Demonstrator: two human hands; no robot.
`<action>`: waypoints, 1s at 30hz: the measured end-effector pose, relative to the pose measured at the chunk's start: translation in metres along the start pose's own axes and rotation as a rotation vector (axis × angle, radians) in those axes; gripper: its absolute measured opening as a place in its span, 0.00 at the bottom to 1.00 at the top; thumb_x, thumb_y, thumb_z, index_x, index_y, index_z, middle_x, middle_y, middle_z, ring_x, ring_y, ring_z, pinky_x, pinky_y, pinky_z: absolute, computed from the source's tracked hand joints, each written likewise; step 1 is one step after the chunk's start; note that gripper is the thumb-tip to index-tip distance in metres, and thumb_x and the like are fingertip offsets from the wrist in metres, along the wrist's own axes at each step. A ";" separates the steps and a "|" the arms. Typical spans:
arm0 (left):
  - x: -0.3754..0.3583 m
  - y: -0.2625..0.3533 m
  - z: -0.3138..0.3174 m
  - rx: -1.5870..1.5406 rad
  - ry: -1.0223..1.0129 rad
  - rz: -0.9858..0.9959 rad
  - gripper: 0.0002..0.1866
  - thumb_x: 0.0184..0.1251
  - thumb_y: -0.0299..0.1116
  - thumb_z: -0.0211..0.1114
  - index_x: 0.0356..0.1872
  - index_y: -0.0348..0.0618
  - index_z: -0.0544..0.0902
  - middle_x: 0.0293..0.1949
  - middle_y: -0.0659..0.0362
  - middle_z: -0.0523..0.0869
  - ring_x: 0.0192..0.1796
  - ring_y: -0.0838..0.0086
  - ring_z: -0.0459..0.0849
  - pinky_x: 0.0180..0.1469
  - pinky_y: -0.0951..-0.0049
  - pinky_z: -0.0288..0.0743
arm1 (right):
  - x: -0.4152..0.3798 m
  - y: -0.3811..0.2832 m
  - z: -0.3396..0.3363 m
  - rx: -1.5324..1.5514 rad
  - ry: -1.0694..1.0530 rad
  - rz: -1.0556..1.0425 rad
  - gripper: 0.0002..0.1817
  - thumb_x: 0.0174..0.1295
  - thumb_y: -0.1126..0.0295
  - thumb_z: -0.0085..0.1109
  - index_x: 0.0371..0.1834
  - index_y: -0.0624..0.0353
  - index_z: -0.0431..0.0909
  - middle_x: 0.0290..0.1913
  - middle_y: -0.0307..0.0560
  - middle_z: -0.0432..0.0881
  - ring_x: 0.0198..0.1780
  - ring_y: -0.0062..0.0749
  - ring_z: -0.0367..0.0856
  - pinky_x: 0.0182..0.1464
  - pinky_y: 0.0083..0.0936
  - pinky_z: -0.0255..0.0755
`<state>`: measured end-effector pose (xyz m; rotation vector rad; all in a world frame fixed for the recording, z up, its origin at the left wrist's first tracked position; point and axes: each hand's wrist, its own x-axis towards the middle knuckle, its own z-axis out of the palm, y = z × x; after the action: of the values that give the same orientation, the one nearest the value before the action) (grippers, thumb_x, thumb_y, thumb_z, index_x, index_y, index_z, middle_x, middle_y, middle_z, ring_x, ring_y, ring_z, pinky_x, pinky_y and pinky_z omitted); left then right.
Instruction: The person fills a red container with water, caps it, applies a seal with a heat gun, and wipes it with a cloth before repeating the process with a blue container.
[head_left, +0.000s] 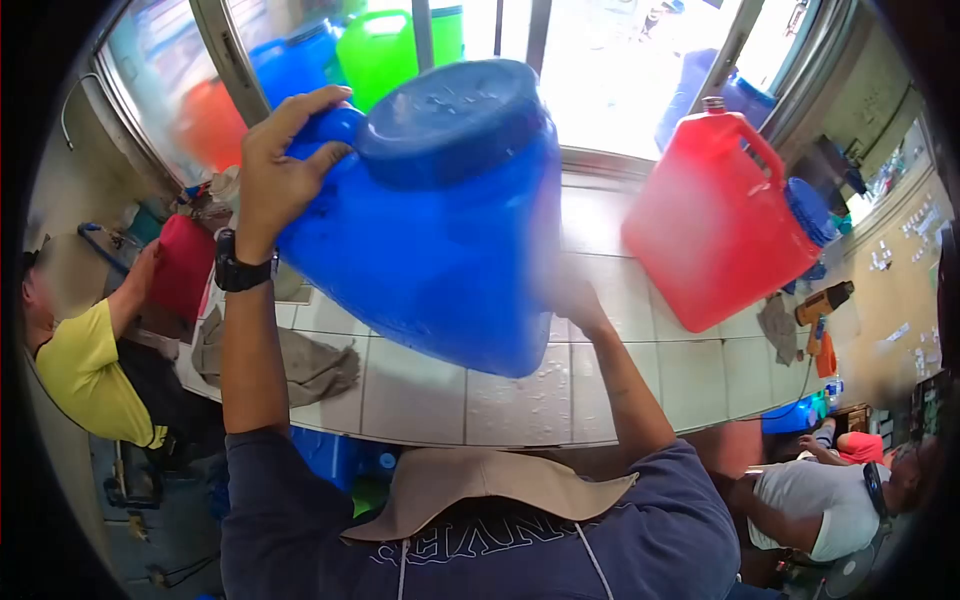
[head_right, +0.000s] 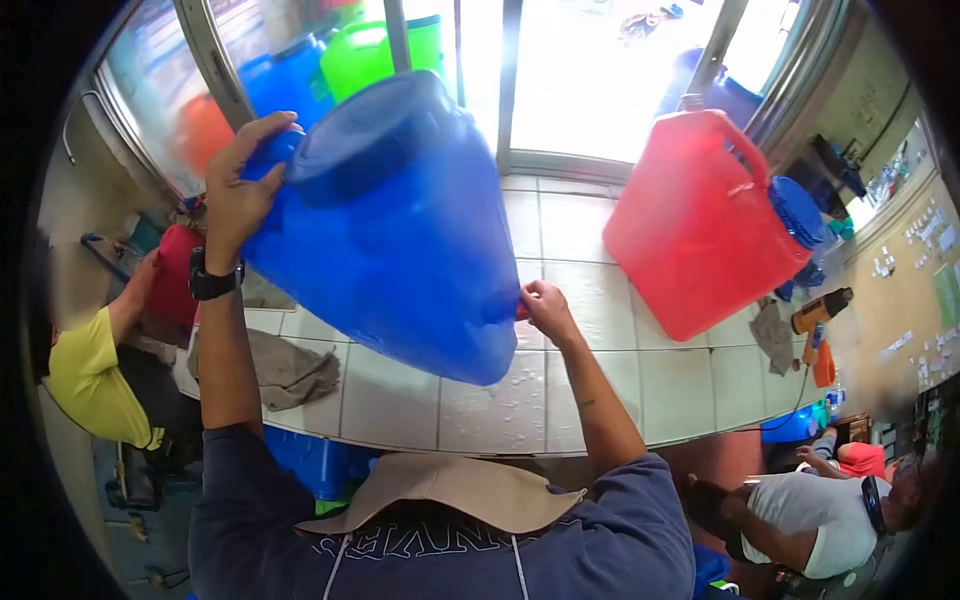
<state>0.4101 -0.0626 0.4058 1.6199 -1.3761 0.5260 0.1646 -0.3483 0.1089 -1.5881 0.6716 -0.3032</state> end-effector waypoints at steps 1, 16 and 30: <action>0.000 0.014 0.010 -0.005 0.015 0.005 0.26 0.47 0.19 0.72 0.53 0.44 0.84 0.46 0.54 0.87 0.49 0.67 0.86 0.55 0.70 0.77 | 0.015 0.024 -0.025 -0.157 0.027 -0.107 0.22 0.63 0.56 0.65 0.47 0.66 0.79 0.41 0.56 0.86 0.42 0.34 0.87 0.44 0.28 0.78; -0.009 0.149 0.103 0.354 -0.204 0.327 0.22 0.51 0.28 0.72 0.50 0.47 0.82 0.41 0.59 0.83 0.47 0.65 0.81 0.51 0.63 0.68 | -0.175 -0.347 -0.051 -1.490 -0.228 -0.620 0.54 0.39 0.47 0.79 0.72 0.54 0.65 0.61 0.62 0.71 0.62 0.57 0.73 0.63 0.42 0.71; -0.021 0.115 0.084 0.513 -0.266 0.248 0.33 0.59 0.47 0.69 0.65 0.48 0.75 0.48 0.55 0.81 0.55 0.61 0.78 0.65 0.54 0.63 | -0.158 -0.330 -0.049 -1.346 -0.589 -0.934 0.47 0.46 0.45 0.73 0.70 0.51 0.67 0.67 0.60 0.69 0.67 0.63 0.68 0.65 0.50 0.70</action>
<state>0.2783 -0.1171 0.3899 1.9904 -1.7536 0.8915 0.0909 -0.2948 0.4664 -3.0432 -0.5672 0.0175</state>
